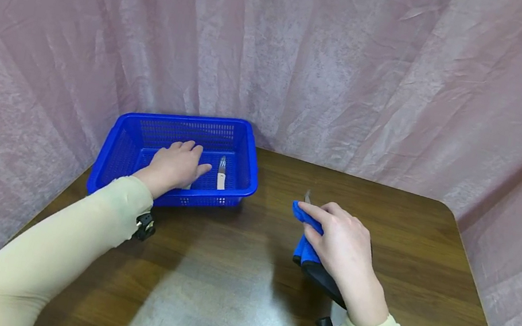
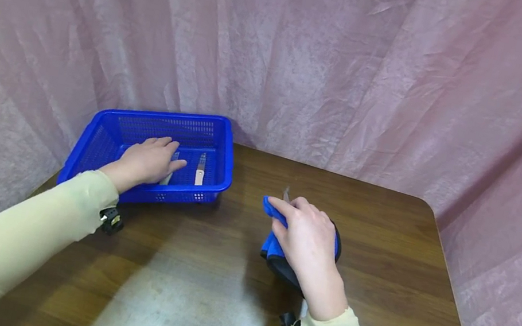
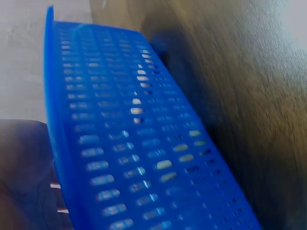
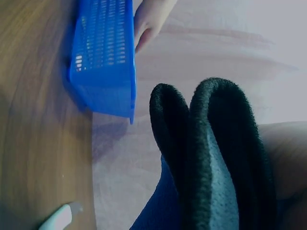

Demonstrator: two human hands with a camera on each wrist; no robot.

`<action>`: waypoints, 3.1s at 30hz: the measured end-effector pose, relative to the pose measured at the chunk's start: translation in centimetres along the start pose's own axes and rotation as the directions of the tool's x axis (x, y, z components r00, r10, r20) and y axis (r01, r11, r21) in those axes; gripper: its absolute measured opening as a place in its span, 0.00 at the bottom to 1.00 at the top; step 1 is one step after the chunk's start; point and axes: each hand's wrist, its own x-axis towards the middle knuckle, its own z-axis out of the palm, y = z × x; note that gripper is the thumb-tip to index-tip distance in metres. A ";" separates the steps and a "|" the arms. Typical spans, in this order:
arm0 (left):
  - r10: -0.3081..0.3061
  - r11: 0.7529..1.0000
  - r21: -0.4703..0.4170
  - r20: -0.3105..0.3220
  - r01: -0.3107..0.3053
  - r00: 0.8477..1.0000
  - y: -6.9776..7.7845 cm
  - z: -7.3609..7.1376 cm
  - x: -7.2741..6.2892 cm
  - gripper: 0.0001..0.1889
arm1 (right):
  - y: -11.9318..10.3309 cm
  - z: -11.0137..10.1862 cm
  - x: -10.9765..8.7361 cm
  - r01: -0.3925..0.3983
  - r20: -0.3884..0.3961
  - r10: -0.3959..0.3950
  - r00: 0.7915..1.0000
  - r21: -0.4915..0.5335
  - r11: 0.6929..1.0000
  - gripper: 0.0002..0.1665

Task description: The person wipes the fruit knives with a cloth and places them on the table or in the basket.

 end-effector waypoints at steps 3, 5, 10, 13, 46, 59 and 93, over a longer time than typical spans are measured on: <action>0.013 1.000 0.004 -0.026 -0.013 1.000 0.6 -0.2 -0.2 0.37 | 0.5 -0.2 -0.2 -0.007 0.000 0.007 1.000 -0.005 1.000 0.25; 0.022 1.000 0.007 -0.037 -0.022 0.999 0.8 -0.2 -0.2 0.38 | 0.9 -0.3 -0.3 -0.013 0.002 0.013 1.000 -0.009 1.000 0.25; 0.066 0.998 0.017 -0.083 -0.065 0.994 1.7 -0.4 -0.6 0.39 | 1.9 -0.5 -0.7 -0.039 0.002 0.039 0.999 -0.019 0.999 0.25; 0.097 0.995 0.028 -0.113 -0.094 0.989 2.3 -0.6 -1.1 0.38 | 2.6 -0.6 -1.0 -0.058 -0.001 0.058 0.998 -0.022 0.998 0.25; 0.388 0.921 0.191 -0.388 -0.339 0.836 9.4 0.4 -4.0 0.36 | 7.2 -1.3 -4.1 -0.204 0.036 0.206 0.978 -0.058 0.977 0.24; 0.445 0.895 0.207 -0.386 -0.394 0.808 12.4 1.6 -4.4 0.35 | 7.7 -1.5 -4.7 -0.239 0.046 0.241 0.969 -0.053 0.970 0.24; 0.536 0.838 0.239 -0.193 -0.490 0.822 21.0 5.9 -5.0 0.37 | 8.8 -1.5 -6.0 -0.261 0.012 0.263 0.965 -0.056 0.964 0.23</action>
